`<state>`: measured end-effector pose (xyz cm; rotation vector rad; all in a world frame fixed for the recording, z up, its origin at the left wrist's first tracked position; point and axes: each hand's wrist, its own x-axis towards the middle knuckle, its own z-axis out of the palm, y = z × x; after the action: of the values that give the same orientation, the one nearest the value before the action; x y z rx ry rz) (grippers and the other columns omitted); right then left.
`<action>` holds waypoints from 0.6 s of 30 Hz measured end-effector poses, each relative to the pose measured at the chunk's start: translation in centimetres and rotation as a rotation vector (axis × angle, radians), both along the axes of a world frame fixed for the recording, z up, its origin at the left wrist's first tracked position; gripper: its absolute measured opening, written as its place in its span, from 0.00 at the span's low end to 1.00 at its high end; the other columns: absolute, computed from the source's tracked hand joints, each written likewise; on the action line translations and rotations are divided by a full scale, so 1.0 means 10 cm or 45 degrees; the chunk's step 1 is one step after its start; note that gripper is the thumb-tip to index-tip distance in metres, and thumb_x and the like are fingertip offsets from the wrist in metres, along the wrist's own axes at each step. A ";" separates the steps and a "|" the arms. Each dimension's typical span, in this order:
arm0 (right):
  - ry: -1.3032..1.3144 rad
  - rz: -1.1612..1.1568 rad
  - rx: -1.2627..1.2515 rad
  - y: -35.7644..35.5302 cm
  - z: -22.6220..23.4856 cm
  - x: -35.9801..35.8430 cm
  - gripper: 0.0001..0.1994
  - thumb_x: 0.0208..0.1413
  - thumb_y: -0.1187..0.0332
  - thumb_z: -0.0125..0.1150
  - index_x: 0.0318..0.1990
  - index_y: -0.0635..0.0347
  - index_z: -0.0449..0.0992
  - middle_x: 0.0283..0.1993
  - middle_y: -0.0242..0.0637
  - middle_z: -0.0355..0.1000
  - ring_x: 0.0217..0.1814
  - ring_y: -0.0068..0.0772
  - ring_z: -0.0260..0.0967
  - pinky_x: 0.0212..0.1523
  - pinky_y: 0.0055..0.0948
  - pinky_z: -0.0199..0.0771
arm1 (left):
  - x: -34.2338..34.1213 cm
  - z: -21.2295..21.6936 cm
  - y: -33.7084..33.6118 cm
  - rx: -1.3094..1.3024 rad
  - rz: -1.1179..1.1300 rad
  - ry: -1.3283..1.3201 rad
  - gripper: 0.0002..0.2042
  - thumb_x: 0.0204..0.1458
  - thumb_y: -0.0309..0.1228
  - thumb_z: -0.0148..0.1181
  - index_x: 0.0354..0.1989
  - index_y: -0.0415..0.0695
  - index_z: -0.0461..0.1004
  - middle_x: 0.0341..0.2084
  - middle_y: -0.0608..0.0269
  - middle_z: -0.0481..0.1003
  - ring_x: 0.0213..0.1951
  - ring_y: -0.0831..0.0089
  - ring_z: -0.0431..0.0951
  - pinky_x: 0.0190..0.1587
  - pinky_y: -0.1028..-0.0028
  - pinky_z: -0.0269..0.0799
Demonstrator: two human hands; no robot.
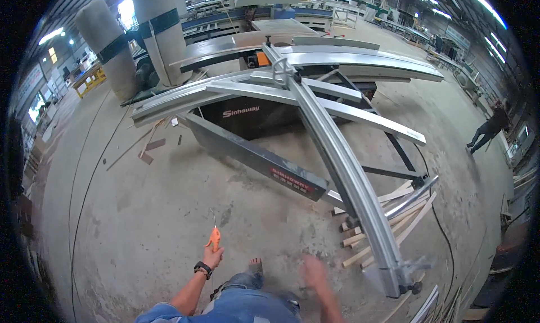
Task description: Operate a sliding table saw to cut thin wood strips from a larger piece of wood.
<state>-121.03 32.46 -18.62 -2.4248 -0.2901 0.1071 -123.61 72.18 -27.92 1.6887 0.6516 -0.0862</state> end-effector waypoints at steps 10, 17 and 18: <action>-0.787 -0.878 -0.650 -1.36 0.29 3.61 0.22 0.60 0.56 0.55 0.56 0.62 0.72 0.52 0.53 0.72 0.56 0.58 0.68 0.55 0.52 0.66 | 1.52 -0.38 0.66 0.047 -0.004 0.062 0.12 0.54 0.36 0.63 0.27 0.38 0.77 0.17 0.66 0.74 0.20 0.78 0.73 0.25 0.72 0.69; -0.212 -1.145 -0.730 -1.25 0.16 4.38 0.24 0.66 0.49 0.42 0.48 0.60 0.76 0.42 0.52 0.75 0.48 0.59 0.72 0.52 0.52 0.67 | 3.07 -0.47 1.53 0.141 0.304 -0.283 0.12 0.54 0.33 0.64 0.22 0.42 0.72 0.14 0.72 0.68 0.16 0.81 0.67 0.20 0.75 0.63; -0.256 -1.183 -0.724 -1.20 0.21 4.49 0.24 0.66 0.49 0.43 0.50 0.60 0.76 0.44 0.52 0.75 0.50 0.58 0.71 0.53 0.51 0.66 | 3.38 -0.48 1.68 0.194 0.341 -0.320 0.11 0.54 0.32 0.64 0.23 0.42 0.72 0.14 0.73 0.67 0.16 0.81 0.67 0.19 0.76 0.62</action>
<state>-76.09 20.50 -16.48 -2.8638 0.9005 -0.5333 -89.79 88.98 -32.75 1.7057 0.7001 0.3687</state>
